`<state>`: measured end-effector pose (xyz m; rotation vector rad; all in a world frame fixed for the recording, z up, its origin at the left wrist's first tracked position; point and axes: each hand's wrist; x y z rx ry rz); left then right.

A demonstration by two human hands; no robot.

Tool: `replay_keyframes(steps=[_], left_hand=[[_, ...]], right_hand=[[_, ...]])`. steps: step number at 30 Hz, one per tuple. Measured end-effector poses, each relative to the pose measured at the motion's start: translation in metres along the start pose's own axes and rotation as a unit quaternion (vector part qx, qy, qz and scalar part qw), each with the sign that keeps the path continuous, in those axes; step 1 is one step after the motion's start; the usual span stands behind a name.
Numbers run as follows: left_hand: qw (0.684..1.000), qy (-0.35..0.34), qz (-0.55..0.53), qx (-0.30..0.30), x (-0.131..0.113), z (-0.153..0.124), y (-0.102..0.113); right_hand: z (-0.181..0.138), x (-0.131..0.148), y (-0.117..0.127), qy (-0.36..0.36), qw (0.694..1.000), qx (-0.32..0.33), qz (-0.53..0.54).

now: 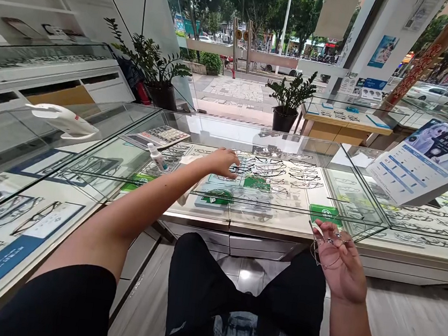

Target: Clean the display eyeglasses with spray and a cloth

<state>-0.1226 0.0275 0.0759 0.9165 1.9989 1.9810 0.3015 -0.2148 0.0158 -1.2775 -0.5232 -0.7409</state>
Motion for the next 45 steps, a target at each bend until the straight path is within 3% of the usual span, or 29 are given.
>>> replay_keyframes(steps=[11,17,21,23,26,29,36,45], left_hand=[[0.999,0.035,-0.003,0.015,0.019,0.017,0.001],[0.999,0.038,-0.016,0.01,0.014,0.008,0.004],[0.996,0.039,-0.044,-0.066,-0.021,0.003,0.021],[0.992,0.0,-0.075,-0.105,-0.049,0.007,0.031],[0.993,-0.039,-0.074,-0.08,-0.088,0.021,0.04],[0.997,-0.036,-0.064,-0.024,-0.106,0.039,0.042],[0.998,-0.032,-0.06,-0.006,-0.096,0.074,0.035],[0.999,-0.022,-0.031,-0.002,-0.076,0.095,0.033]], right_hand=[[-0.006,0.003,0.008,0.007,1.0,-0.007,0.005],[-0.01,0.004,0.01,0.011,1.0,-0.025,-0.001],[-0.012,0.004,0.012,0.013,1.0,-0.026,-0.005],[-0.011,0.004,0.012,0.013,1.0,-0.024,-0.003],[-0.01,0.004,0.01,0.021,1.0,-0.012,-0.003],[-0.01,0.004,0.01,0.03,1.0,-0.003,-0.006],[-0.016,0.007,0.017,0.039,0.999,-0.004,-0.015],[-0.02,0.012,0.026,0.039,0.999,-0.013,-0.017]])
Point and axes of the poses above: each hand's wrist, its own z-axis towards the middle knuckle, its own y-axis out of the back of the hand, x = y × z, and after that the axes turned 13 degrees about z, right-handed
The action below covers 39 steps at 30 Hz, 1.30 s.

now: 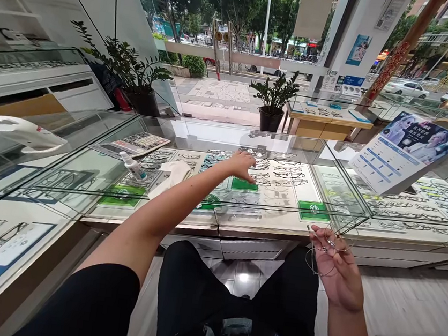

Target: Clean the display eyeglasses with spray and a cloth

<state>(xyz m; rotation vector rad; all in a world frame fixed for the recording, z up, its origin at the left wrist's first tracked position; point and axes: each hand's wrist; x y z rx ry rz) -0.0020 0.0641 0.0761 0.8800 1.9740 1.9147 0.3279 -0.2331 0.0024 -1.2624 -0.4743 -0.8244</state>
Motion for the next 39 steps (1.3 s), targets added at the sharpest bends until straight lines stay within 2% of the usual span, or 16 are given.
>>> replay_keyframes(steps=[4,12,17,25,29,39], left_hand=[[1.0,0.006,-0.001,-0.006,0.006,0.005,-0.002],[0.999,-0.033,0.003,-0.036,0.005,0.004,-0.003],[0.998,-0.015,-0.025,-0.056,0.006,0.009,-0.001],[0.999,-0.009,0.012,-0.032,0.011,0.019,-0.004],[0.999,-0.017,-0.004,-0.036,0.014,0.018,0.002],[0.999,-0.023,-0.034,-0.002,0.019,0.028,0.013]], right_hand=[[-0.001,0.001,0.001,0.0,1.0,-0.006,0.004],[-0.002,0.001,0.004,-0.01,1.0,-0.011,-0.002],[-0.001,0.0,0.003,-0.01,1.0,-0.006,-0.002],[-0.002,0.003,0.004,-0.01,1.0,-0.008,-0.004],[-0.002,0.006,0.001,-0.011,1.0,-0.013,-0.007],[-0.007,0.006,0.0,-0.016,1.0,-0.02,-0.013]])
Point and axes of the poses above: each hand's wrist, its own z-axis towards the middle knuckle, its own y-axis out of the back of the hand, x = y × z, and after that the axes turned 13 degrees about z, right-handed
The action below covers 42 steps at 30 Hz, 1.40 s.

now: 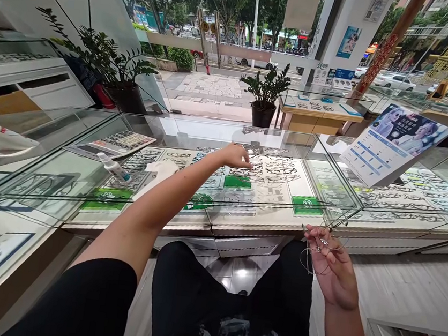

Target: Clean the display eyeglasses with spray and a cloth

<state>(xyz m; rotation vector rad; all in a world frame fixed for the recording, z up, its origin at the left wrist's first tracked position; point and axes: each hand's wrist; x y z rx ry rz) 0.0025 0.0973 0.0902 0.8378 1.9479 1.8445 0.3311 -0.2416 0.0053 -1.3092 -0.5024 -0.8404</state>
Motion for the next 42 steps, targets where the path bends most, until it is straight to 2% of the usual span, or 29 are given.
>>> replay_keyframes(steps=[7,14,20,24,28,34,42], left_hand=[[0.999,0.018,0.026,0.013,-0.001,0.009,0.0],[0.997,0.025,0.07,-0.012,0.001,0.017,-0.007],[0.998,0.038,0.05,-0.018,0.003,0.019,-0.009],[0.997,0.031,0.057,-0.034,-0.001,0.012,-0.004],[0.997,-0.011,0.04,-0.068,-0.009,-0.005,0.004],[0.998,-0.055,0.019,-0.035,-0.024,-0.03,0.003],[0.998,-0.036,0.025,-0.039,-0.017,-0.021,-0.013]], right_hand=[[-0.003,0.0,0.001,0.0,1.0,0.001,0.0],[-0.004,0.001,0.005,0.001,1.0,0.0,0.001],[-0.004,0.002,0.007,-0.001,1.0,-0.002,-0.001],[-0.004,0.005,0.007,0.005,1.0,0.002,-0.001],[-0.005,0.007,0.009,0.005,1.0,0.001,-0.001],[-0.004,0.005,0.01,-0.003,1.0,-0.001,-0.001],[0.0,0.002,0.004,-0.005,1.0,0.005,0.009]])
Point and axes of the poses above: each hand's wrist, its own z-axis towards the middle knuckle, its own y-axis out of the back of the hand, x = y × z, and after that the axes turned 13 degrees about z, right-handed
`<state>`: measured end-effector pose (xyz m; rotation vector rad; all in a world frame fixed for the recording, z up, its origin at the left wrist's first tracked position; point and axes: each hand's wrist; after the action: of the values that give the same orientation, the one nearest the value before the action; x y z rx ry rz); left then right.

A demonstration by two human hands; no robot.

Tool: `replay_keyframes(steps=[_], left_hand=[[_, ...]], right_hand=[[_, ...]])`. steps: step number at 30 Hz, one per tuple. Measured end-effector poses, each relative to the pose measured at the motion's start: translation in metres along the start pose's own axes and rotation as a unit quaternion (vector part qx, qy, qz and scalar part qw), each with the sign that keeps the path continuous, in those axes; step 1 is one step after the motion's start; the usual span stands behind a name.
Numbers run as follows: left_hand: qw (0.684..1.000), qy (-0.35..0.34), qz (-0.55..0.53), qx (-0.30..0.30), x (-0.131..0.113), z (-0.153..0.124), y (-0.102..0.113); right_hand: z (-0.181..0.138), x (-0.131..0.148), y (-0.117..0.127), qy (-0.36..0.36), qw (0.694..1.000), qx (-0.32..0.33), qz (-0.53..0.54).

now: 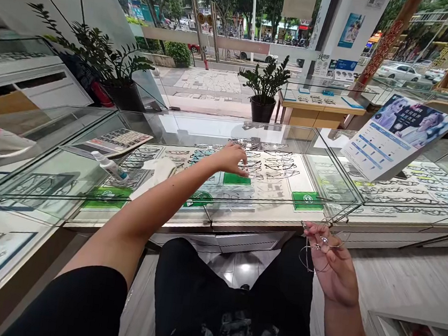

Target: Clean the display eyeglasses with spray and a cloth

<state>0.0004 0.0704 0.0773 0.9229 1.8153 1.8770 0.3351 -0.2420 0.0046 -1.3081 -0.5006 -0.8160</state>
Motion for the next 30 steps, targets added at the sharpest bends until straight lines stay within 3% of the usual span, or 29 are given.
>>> replay_keyframes(steps=[9,16,30], left_hand=[[0.999,0.034,0.014,-0.01,0.014,0.01,-0.01],[0.997,0.004,-0.007,-0.082,0.0,0.001,-0.012],[0.997,-0.008,-0.023,-0.073,-0.011,-0.005,-0.011]], right_hand=[[0.001,-0.003,-0.001,0.001,1.0,0.004,-0.001],[0.002,-0.003,0.002,-0.002,1.0,0.011,-0.001],[0.003,-0.005,0.003,0.004,1.0,0.026,0.001]])
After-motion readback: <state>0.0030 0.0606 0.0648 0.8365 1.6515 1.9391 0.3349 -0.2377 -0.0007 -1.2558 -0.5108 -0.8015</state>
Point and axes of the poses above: each hand's wrist, its own z-axis towards the middle knuckle, its own y-axis out of the back of the hand, x = y × z, and after that the axes turned 13 degrees about z, right-handed
